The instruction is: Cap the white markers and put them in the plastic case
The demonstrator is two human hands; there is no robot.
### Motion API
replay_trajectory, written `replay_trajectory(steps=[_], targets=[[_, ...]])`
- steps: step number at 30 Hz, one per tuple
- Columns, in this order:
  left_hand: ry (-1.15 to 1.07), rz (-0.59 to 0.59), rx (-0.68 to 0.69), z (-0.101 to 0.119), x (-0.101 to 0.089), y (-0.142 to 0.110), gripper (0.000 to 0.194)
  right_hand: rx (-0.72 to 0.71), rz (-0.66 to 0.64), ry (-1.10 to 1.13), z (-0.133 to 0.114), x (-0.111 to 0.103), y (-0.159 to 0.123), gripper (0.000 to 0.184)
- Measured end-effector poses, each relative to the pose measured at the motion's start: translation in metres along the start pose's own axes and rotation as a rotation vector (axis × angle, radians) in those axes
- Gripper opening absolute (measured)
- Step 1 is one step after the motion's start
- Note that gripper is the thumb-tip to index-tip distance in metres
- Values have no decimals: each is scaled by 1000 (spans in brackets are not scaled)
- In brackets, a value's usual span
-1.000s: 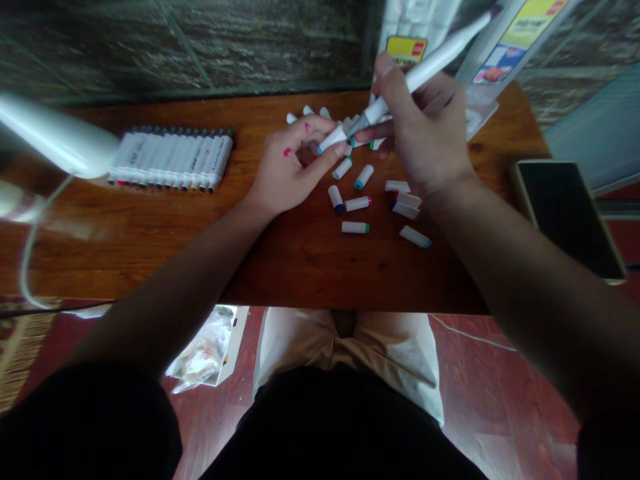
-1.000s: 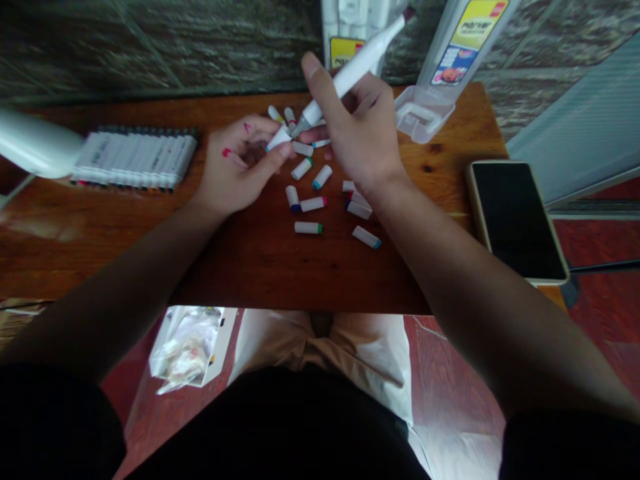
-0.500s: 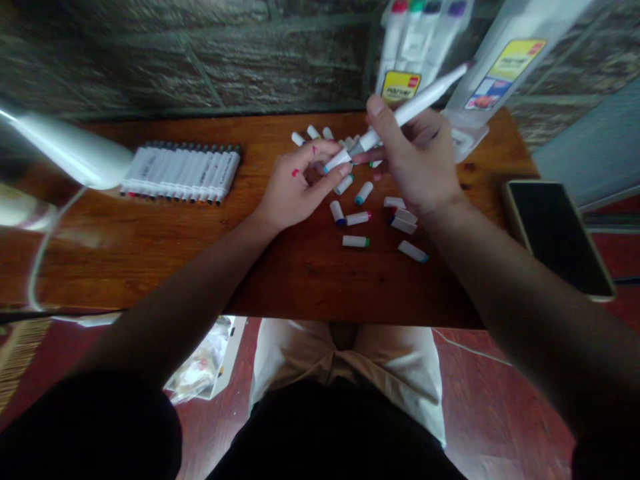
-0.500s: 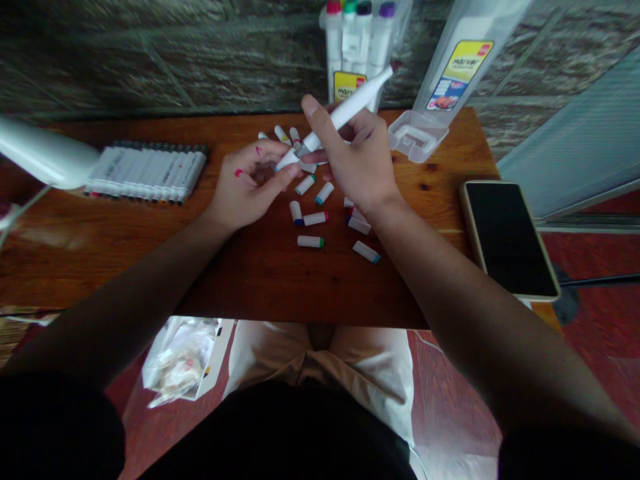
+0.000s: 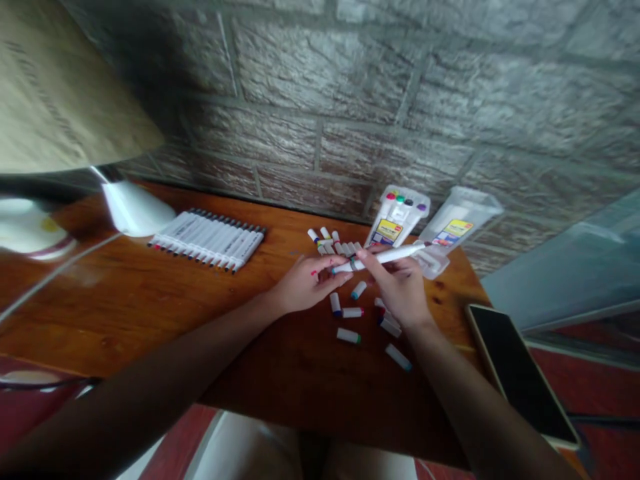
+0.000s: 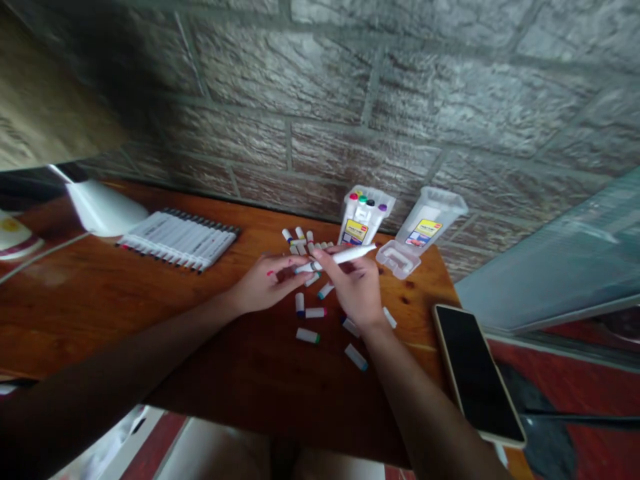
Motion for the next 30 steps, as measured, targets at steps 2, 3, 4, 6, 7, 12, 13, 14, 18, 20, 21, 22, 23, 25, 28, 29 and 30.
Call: replay_trajectory(steps=[2,3,4,6,7,12,13,14,18,20,21,22,23,25,28,29,30], targets=[[2,10,-9,0,-2,0,17,-13,66,-18,-4,-7,1,21],[-7,13,-15,0,-2,0,16,-11,97,-21,-4,-11,1,22],[-20,17,-21,-1,-3,0,17,-5,125,-18,-5,-15,2,23],[-35,14,-30,-1,-2,0,19,14,144,-8,-3,-20,3,24],[-33,10,-32,-2,-1,0,19,19,144,-1,-3,-21,4,25],[6,11,-48,-4,0,-1,20,-24,144,-3,-8,-18,0,24],[3,13,-48,-5,0,-1,20,-38,146,-17,-10,-17,-1,24],[-3,14,-49,-5,0,-1,20,-56,145,-30,-12,-15,-3,22],[-29,-2,-59,-6,1,-2,24,-138,95,-68,-17,-6,-7,15],[-44,-1,-65,-5,1,-2,25,-163,97,-72,-18,-6,-8,14],[-55,1,-65,-4,1,-1,26,-170,117,-67,-18,-9,-7,13],[-69,2,-70,-4,1,-1,26,-174,146,-58,-19,-12,-7,13],[-89,4,-76,-4,1,-1,26,-173,179,-47,-19,-17,-6,13],[-134,4,-92,-6,2,0,27,-155,227,-27,-20,-23,-4,14],[-184,6,-114,-13,4,0,28,-136,242,-6,-22,-27,-2,17],[-192,6,-117,-15,5,0,28,-139,234,-1,-23,-26,-3,17],[-202,7,-118,-16,5,0,28,-145,222,0,-24,-25,-3,16]])
Point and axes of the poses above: each hand's wrist, its own y-axis towards the middle knuckle, its own x-axis out of the palm, z = x × y, the point moved 9 cm from there along y, towards the middle knuckle, and after that the axes turned 7 degrees about x, right-handed, at the moved point
